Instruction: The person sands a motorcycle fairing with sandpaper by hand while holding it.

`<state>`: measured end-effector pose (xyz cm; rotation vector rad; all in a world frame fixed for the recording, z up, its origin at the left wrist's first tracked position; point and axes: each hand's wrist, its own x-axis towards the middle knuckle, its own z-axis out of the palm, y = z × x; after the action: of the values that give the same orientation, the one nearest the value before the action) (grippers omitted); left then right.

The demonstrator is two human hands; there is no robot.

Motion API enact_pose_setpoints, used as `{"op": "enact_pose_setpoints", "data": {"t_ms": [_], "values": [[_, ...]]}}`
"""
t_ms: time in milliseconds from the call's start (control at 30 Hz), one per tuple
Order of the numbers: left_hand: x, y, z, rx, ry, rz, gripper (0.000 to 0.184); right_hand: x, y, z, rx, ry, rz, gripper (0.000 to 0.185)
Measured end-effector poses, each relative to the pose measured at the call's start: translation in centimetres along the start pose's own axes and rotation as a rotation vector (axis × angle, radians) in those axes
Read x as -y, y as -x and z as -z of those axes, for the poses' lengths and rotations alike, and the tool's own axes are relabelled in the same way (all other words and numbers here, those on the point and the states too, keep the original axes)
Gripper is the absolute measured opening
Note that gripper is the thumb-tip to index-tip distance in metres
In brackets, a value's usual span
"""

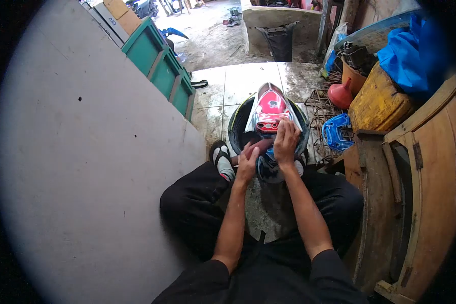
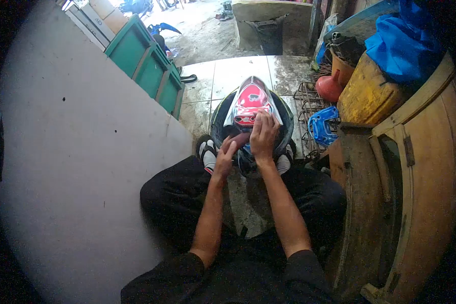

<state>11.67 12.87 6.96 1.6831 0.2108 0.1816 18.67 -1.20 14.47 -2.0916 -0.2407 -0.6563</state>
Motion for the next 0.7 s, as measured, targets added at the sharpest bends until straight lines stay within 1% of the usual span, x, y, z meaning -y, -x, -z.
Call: {"op": "enact_pose_setpoints", "data": {"t_ms": [67,100,133,167,200,267,300,333,367,400,433,467,533,600,667,700], "values": [[0.6,-0.3,-0.6,0.020,-0.072,0.034,0.050,0.4,0.0,0.2,-0.010,-0.031,-0.003,0.034],[-2.5,0.4,-0.8,-0.003,-0.158,0.083,0.059,0.5,-0.2,0.4,0.013,-0.069,-0.003,0.035],[-4.1,0.8,-1.0,-0.023,-0.241,0.130,0.068,0.5,-0.2,0.3,0.011,-0.072,0.001,0.035],[-3.4,0.5,-0.6,-0.066,-0.318,0.096,0.063,0.4,-0.1,0.2,0.006,-0.044,0.004,0.035],[-2.4,0.2,0.0,-0.064,-0.315,0.090,0.063,0.4,-0.1,0.3,0.000,-0.014,0.008,0.035],[-0.9,-0.3,1.1,-0.066,0.043,0.065,0.062,0.4,-0.2,0.6,0.015,-0.008,0.007,0.034],[-1.7,0.0,0.8,-0.046,0.159,0.078,0.060,0.4,-0.3,0.6,0.008,0.005,0.013,0.033],[-1.3,-0.3,0.3,-0.049,0.157,0.084,0.060,0.5,-0.2,0.4,0.006,0.015,0.018,0.032],[-1.1,-0.6,-0.2,0.005,-0.010,0.070,0.060,0.5,-0.3,0.4,0.019,-0.034,-0.003,0.032],[-0.6,-0.6,-0.6,0.057,-0.176,0.055,0.060,0.1,-0.2,0.1,0.007,-0.020,0.011,0.032],[-4.5,0.8,-1.3,-0.053,-0.254,0.119,0.060,0.3,-0.1,0.2,0.008,-0.028,0.008,0.032],[-3.5,0.6,-0.9,-0.061,-0.253,0.120,0.060,0.5,-0.2,0.4,0.006,-0.034,0.007,0.031],[1.3,-1.0,-0.2,-0.070,-0.059,0.031,0.061,0.4,-0.1,0.3,0.003,-0.027,0.015,0.031],[1.9,-0.6,0.5,-0.088,0.093,0.071,0.061,0.1,-0.3,0.4,-0.007,-0.013,0.013,0.031],[3.2,-1.3,-0.9,-0.040,0.080,0.036,0.060,0.0,-0.2,0.1,-0.005,-0.007,0.009,0.032],[2.4,-1.2,-1.3,0.009,-0.006,0.063,0.061,0.0,0.1,0.0,0.004,-0.010,0.004,0.032]]}}
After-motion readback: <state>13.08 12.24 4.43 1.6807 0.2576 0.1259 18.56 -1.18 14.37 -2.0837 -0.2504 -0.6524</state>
